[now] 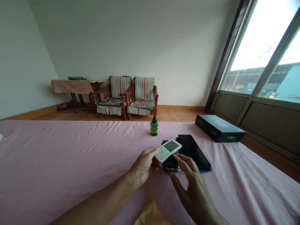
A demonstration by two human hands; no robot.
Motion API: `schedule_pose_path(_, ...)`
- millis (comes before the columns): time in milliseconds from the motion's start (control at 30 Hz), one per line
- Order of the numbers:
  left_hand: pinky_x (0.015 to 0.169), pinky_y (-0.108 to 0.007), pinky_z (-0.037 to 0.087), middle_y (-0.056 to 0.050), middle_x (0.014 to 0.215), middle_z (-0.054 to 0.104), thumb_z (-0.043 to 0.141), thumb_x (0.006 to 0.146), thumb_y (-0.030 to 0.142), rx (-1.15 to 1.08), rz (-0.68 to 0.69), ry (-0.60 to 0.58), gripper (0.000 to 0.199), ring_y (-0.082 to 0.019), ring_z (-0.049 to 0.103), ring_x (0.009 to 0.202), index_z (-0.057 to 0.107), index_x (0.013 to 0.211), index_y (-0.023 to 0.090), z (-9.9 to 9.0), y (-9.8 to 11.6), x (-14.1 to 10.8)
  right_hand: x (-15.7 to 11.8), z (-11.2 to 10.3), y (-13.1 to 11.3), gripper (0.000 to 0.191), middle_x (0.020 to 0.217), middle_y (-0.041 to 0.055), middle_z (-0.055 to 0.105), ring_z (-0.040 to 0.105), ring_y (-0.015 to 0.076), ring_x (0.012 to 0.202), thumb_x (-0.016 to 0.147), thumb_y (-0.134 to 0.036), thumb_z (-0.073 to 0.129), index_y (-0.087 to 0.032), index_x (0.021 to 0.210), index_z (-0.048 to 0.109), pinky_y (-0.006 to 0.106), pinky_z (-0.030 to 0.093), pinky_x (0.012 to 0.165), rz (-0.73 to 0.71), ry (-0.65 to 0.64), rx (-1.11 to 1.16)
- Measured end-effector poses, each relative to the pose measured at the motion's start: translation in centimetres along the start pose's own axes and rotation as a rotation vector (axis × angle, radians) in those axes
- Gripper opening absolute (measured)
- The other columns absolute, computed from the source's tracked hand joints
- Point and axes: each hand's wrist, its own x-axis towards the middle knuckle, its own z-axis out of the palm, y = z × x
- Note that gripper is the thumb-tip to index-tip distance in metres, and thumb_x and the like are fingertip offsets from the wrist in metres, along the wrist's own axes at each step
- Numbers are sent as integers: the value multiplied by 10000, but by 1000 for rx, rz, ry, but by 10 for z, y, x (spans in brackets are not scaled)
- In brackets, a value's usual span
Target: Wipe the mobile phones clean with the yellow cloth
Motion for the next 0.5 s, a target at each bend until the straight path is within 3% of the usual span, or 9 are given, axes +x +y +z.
schedule_pose_path(100,406,-189,396,-22,584,615,627,840,356,-40,1,54,250,-108,549,435,645,800,109,-7,1,-5,2,-4,2,357,1237,110,540,553,259,1128,898,-282,509,-219,1249,528,440,517,913,8,36,-24)
schedule_pose_path(200,420,-193,419,-36,615,634,640,838,324,-59,23,141,220,-112,568,453,645,801,108,-26,5,-14,3,-8,6,325,1225,100,549,574,259,1089,912,-326,494,-239,1221,548,444,537,868,22,58,-55)
schedule_pose_path(500,448,-195,442,-9,584,629,684,781,250,-19,117,536,146,-113,569,457,617,749,124,-138,37,-48,0,-2,10,285,1162,106,577,626,246,998,915,-330,476,-231,1163,576,411,570,786,-25,56,-77)
